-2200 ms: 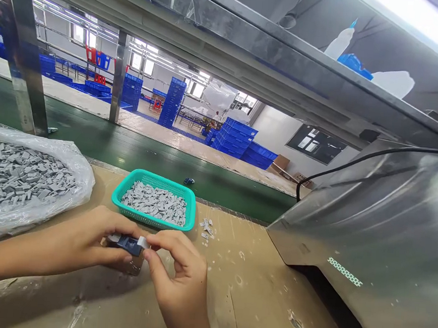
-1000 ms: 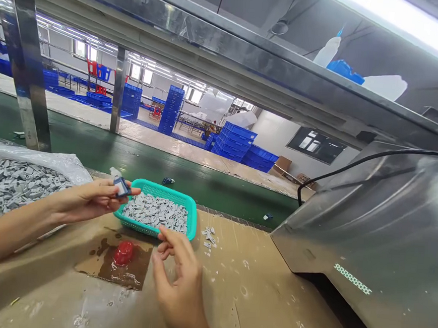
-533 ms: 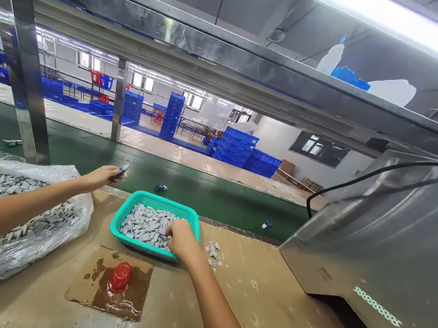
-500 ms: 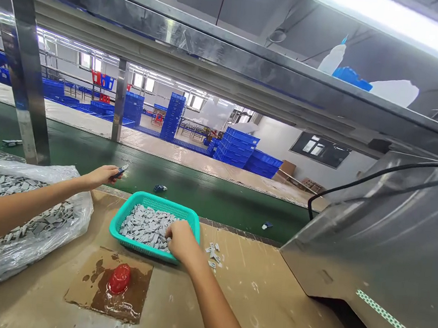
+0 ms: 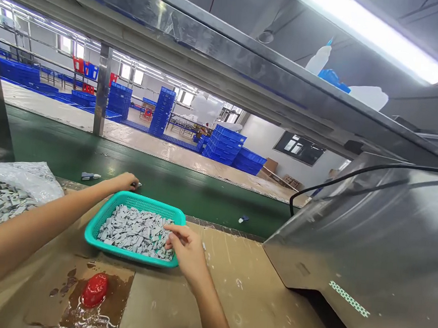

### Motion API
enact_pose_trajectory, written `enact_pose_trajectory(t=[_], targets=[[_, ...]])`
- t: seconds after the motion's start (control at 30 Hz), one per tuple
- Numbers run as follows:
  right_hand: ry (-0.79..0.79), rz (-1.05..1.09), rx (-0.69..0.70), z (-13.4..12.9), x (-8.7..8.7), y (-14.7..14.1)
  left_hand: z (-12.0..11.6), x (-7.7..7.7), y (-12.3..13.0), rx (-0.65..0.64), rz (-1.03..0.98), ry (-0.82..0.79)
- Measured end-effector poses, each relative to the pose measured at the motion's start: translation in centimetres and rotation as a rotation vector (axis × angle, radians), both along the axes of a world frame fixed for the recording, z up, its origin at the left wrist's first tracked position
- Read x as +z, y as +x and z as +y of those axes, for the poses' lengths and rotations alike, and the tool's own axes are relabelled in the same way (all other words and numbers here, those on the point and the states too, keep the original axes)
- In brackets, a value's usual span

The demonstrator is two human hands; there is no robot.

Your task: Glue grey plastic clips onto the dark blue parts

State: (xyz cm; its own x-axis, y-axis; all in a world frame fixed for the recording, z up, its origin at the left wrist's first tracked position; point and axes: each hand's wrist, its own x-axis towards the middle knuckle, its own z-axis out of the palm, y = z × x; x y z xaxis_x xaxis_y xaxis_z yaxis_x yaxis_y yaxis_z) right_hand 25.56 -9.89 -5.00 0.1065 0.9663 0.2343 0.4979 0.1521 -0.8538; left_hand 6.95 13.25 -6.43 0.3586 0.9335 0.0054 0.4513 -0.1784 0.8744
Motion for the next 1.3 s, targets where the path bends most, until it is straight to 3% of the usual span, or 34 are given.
enact_pose_trajectory(t=[0.13,0.2,0.4,0.57,0.73,1.03,1.3], targets=[[-0.058,0.466,-0.047,-2.3,0.2,0.1,-1.8,1.1,-1.8,0.065,-0.260,-0.129],[-0.077,0.597,-0.060,-3.2,0.5,-0.2,-3.7,2.1,-3.0,0.087,-0.425,-0.198],[-0.078,0.569,0.007,-5.3,0.7,-2.9,-13.0,4.9,-6.0,-0.004,-0.751,-0.404],[-0.152,0.504,0.081,-6.4,0.0,-5.0,-18.8,5.4,-8.2,-0.064,-0.901,-0.551],[-0.189,0.466,0.044,-7.0,-1.0,-4.9,-19.7,4.4,-8.7,0.006,-0.962,-0.646],[-0.136,-0.103,0.027,-6.5,-3.2,-3.9,-19.4,2.9,-8.7,0.013,-0.964,-0.713],[-0.018,-0.396,0.092,-6.5,-3.0,-3.5,-19.5,2.5,-8.4,-0.003,-0.939,-0.739]])
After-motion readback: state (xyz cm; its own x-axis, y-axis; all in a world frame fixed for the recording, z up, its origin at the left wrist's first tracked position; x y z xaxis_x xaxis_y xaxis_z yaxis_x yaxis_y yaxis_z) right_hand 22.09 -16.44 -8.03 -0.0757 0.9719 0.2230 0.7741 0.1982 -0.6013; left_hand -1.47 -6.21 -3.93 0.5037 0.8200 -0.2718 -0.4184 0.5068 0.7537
